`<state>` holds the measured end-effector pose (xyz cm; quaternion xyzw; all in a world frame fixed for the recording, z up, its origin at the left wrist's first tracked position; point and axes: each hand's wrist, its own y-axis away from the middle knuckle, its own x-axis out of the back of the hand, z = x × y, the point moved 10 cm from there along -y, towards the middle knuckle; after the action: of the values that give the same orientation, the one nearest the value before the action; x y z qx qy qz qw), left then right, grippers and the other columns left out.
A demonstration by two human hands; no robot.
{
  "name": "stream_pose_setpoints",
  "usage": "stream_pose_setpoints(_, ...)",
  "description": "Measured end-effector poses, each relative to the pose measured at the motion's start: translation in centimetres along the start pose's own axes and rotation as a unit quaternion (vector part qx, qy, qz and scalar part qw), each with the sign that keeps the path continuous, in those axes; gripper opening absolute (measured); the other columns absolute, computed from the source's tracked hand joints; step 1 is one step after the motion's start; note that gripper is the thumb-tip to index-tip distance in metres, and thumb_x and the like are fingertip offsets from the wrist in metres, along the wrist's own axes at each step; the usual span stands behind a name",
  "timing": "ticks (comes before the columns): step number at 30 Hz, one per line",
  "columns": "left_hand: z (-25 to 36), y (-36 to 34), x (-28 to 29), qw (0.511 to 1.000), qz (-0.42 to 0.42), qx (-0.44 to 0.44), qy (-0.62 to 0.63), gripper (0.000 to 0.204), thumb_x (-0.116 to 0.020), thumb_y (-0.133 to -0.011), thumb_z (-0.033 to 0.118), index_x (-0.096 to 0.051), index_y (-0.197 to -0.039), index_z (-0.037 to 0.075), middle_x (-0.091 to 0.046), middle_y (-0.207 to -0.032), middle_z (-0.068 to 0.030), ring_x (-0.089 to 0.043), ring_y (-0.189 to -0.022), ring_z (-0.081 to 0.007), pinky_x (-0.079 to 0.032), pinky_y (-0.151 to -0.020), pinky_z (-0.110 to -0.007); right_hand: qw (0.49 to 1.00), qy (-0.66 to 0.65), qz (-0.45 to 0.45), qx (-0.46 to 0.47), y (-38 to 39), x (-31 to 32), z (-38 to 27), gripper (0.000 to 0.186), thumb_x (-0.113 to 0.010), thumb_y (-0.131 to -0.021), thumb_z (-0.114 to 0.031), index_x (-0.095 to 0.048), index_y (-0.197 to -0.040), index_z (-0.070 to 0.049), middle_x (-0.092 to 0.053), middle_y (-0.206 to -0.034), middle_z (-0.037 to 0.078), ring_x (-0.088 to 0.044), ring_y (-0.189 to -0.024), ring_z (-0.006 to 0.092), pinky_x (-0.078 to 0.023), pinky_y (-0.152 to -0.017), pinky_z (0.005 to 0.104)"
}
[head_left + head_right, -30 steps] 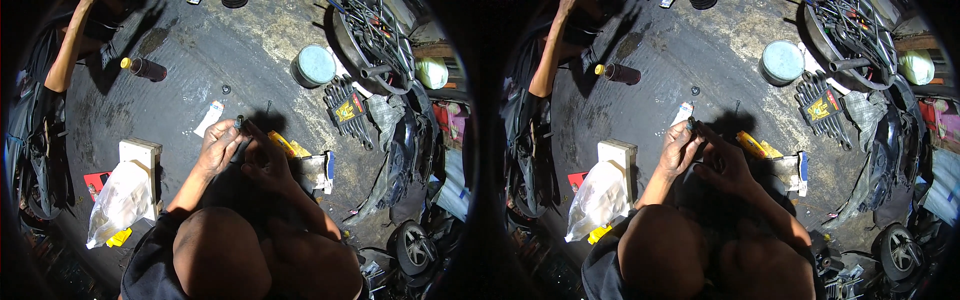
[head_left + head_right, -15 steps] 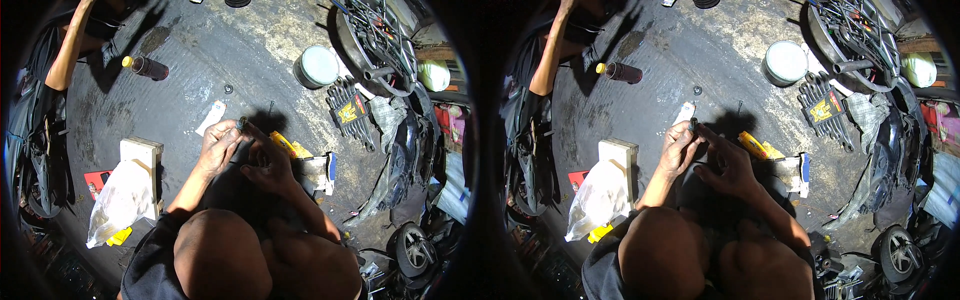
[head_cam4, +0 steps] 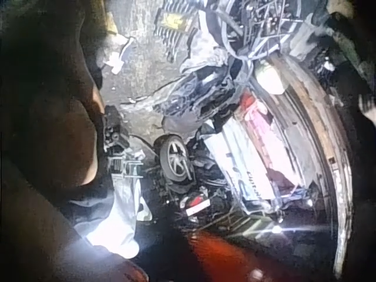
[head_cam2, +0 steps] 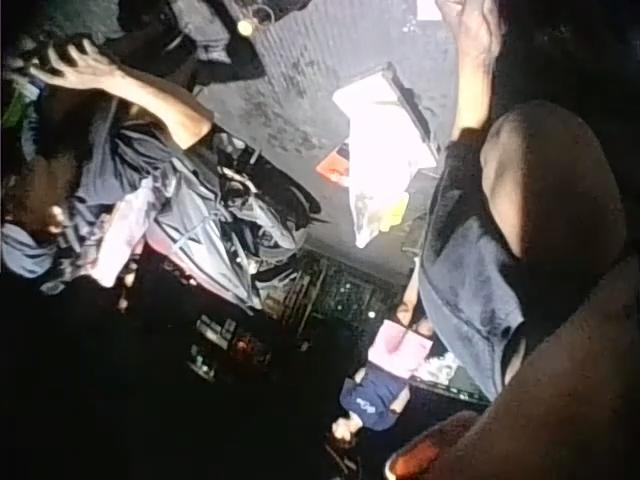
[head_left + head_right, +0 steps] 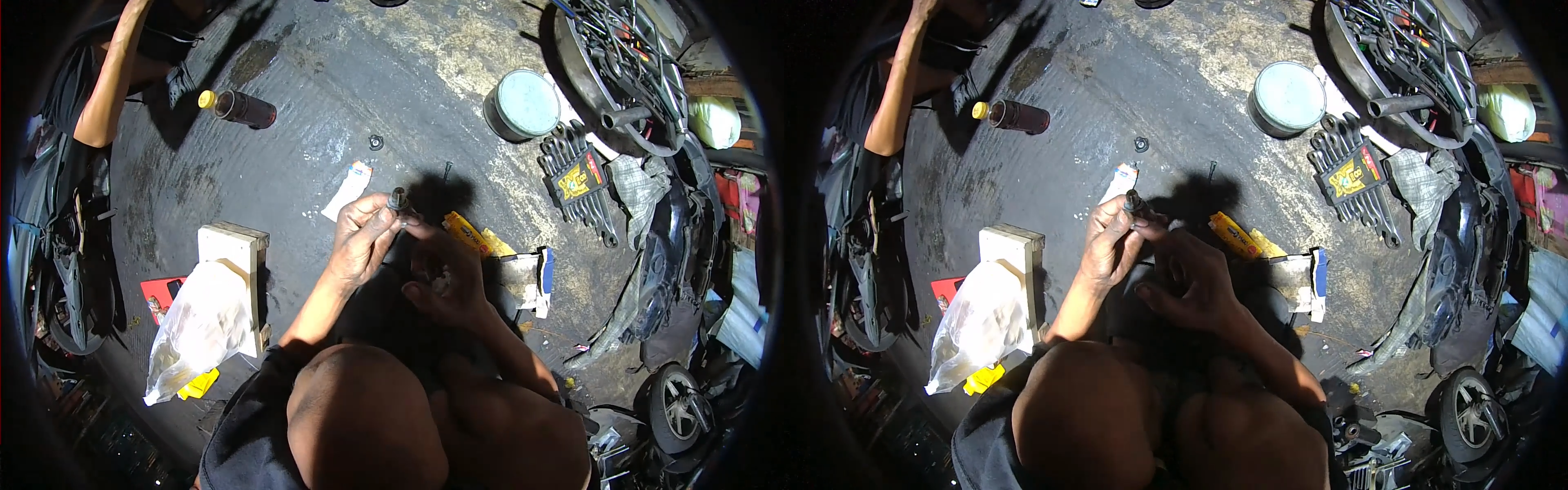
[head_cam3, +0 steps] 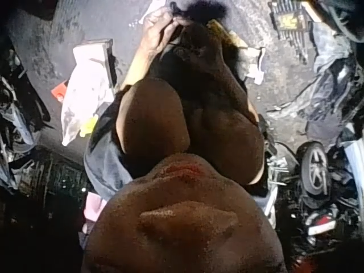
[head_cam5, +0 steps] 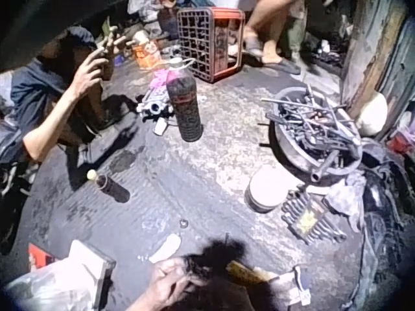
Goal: Applying sealant to a motorcycle engine component and cleaning it.
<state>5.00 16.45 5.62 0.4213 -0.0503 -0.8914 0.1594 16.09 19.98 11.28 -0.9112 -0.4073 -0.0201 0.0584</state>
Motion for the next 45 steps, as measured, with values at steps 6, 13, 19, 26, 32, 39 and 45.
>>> stream_pose_setpoints(6, 0.3, 0.1, 0.5, 1.000, -0.006, -0.017, 0.014, 0.022, -0.059, -0.095, 0.014, -0.063, -0.106, -0.004, -0.067, -0.093, -0.0142, -0.065, -0.091, -0.0218, -0.050, -0.089, -0.034, 0.995, -0.074, 0.047, -0.042, -0.2, 1.4, 0.8, 0.072, -0.076, -0.078, -0.031, -0.049, -0.139, -0.005, -0.053, -0.070, -0.002, -0.043, -0.054, 0.0041, -0.035, -0.050, 0.0214)
stream_pose_setpoints(13, 0.5, 0.2, 0.0, 1.000, -0.012, -0.005, 0.009, 0.022, -0.060, -0.095, 0.016, -0.063, -0.104, -0.005, -0.067, -0.093, -0.0152, -0.065, -0.090, -0.0216, -0.051, -0.088, -0.035, 0.996, -0.063, 0.032, -0.052, -0.5, 1.0, 1.0, 0.071, -0.076, -0.078, -0.031, -0.049, -0.138, -0.005, -0.055, -0.071, -0.003, -0.043, -0.055, 0.0034, -0.035, -0.050, 0.0204)
stream_pose_setpoints(19, 0.9, 0.3, 0.0, 1.000, -0.005, 0.005, -0.024, 0.021, -0.063, -0.093, 0.013, -0.063, -0.103, -0.005, -0.068, -0.092, -0.0156, -0.065, -0.087, -0.0200, -0.052, -0.085, -0.034, 0.997, -0.060, 0.036, -0.033, -0.6, 1.3, 0.8, 0.066, -0.077, -0.075, -0.024, -0.054, -0.134, -0.006, -0.062, -0.082, 0.001, -0.047, -0.056, 0.0055, -0.040, -0.050, 0.0219)
stream_pose_setpoints(26, 2.6, -0.2, -0.6, 0.992, -0.021, -0.069, -0.106, 0.019, -0.067, -0.089, 0.009, -0.063, -0.102, -0.004, -0.067, -0.091, -0.0134, -0.064, -0.087, -0.0198, -0.049, -0.093, -0.040, 0.997, -0.048, 0.044, -0.043, -0.6, 2.1, 0.3, 0.065, -0.077, -0.075, -0.022, -0.055, -0.134, -0.008, -0.061, -0.081, 0.002, -0.047, -0.056, 0.0058, -0.040, -0.050, 0.0221)
stream_pose_setpoints(32, 2.3, 0.0, 0.2, 0.994, -0.013, -0.070, -0.089, 0.022, -0.072, -0.084, 0.006, -0.063, -0.102, -0.004, -0.068, -0.093, -0.0139, -0.065, -0.087, -0.0199, -0.052, -0.088, -0.036, 0.997, -0.044, 0.045, -0.049, -0.3, 2.0, 0.5, 0.068, -0.078, -0.073, -0.021, -0.054, -0.136, -0.011, -0.056, -0.073, -0.002, -0.044, -0.053, 0.0062, -0.038, -0.050, 0.0228)
stream_pose_setpoints(39, 2.2, 0.2, 0.8, 0.993, 0.017, -0.068, -0.099, 0.025, -0.073, -0.082, 0.002, -0.062, -0.105, -0.002, -0.068, -0.096, -0.0108, -0.066, -0.089, -0.0176, -0.054, -0.082, -0.031, 0.998, -0.018, 0.029, -0.048, -0.1, 1.3, 0.2, 0.070, -0.079, -0.072, -0.021, -0.053, -0.137, -0.015, -0.055, -0.072, 0.001, -0.047, -0.054, 0.0083, -0.040, -0.051, 0.0248)
stream_pose_setpoints(45, 2.0, 0.2, 1.2, 0.993, 0.039, -0.059, -0.096, 0.024, -0.071, -0.082, -0.003, -0.062, -0.105, -0.001, -0.068, -0.097, -0.0094, -0.066, -0.089, -0.0154, -0.053, -0.080, -0.028, 0.999, 0.012, 0.017, -0.039, -0.2, 0.6, 0.6, 0.072, -0.077, -0.074, -0.023, -0.049, -0.138, -0.007, -0.055, -0.071, 0.000, -0.045, -0.054, 0.0050, -0.038, -0.052, 0.0219)
